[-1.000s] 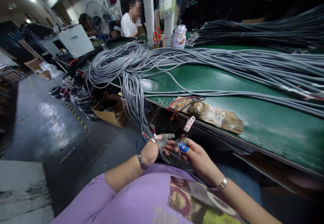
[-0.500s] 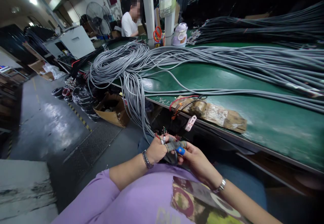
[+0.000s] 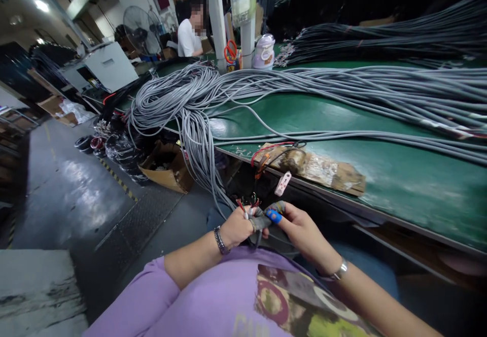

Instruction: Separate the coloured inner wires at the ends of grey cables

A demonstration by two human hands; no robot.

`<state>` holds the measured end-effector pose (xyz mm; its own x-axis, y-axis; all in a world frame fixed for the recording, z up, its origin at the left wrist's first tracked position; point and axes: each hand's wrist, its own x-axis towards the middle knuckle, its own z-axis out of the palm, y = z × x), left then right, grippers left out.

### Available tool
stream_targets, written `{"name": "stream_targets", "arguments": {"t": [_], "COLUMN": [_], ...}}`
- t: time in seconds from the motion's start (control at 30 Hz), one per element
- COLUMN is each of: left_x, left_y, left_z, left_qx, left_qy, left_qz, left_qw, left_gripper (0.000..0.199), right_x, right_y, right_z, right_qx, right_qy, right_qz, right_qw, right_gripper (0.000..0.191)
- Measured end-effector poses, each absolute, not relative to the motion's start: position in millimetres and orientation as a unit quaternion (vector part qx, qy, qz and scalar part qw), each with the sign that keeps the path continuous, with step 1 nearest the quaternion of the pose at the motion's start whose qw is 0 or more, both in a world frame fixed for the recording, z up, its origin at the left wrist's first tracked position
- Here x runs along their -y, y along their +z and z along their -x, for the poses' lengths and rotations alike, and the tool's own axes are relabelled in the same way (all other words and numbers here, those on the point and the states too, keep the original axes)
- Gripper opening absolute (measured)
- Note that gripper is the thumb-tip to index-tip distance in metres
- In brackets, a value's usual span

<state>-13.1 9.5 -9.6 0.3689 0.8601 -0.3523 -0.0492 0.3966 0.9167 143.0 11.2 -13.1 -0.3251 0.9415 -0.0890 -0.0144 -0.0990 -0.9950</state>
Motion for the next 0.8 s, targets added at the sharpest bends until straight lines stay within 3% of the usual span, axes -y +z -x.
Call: {"name": "stream_targets", "arguments": {"t": [0.2, 0.3, 0.4, 0.6, 0.8], "left_x": [-4, -2, 0, 0, -5], "left_y": [-10, -7, -4, -15, -15], "left_z": [11, 13, 15, 17, 13], "left_qx": [-0.483, -0.454, -0.426, -0.456, -0.481], "left_qy": [0.337, 0.261, 0.247, 0.383, 0.426], "left_qz": [-0.433, -0.485, -0.507, -0.395, -0.334], "left_qw": [0.682, 0.701, 0.707, 0.699, 0.69], "left_gripper": [0.042, 0.041, 0.041, 0.044, 0.045], "right_x": [-10, -14, -21, -23, -14], "right_y": [0, 12, 14, -8, -6], "right_z": [-147, -149, -150, -144, -146], "right_qx": [0.557, 0.647, 0.627, 0.461, 0.501], "right_qy": [0.573, 0.527, 0.583, 0.66, 0.587], "right_qz": [0.444, 0.428, 0.418, 0.458, 0.489], "right_qw": [0.405, 0.349, 0.304, 0.378, 0.407], "right_gripper": [0.026, 0.027, 0.033, 0.045, 0.045]}}
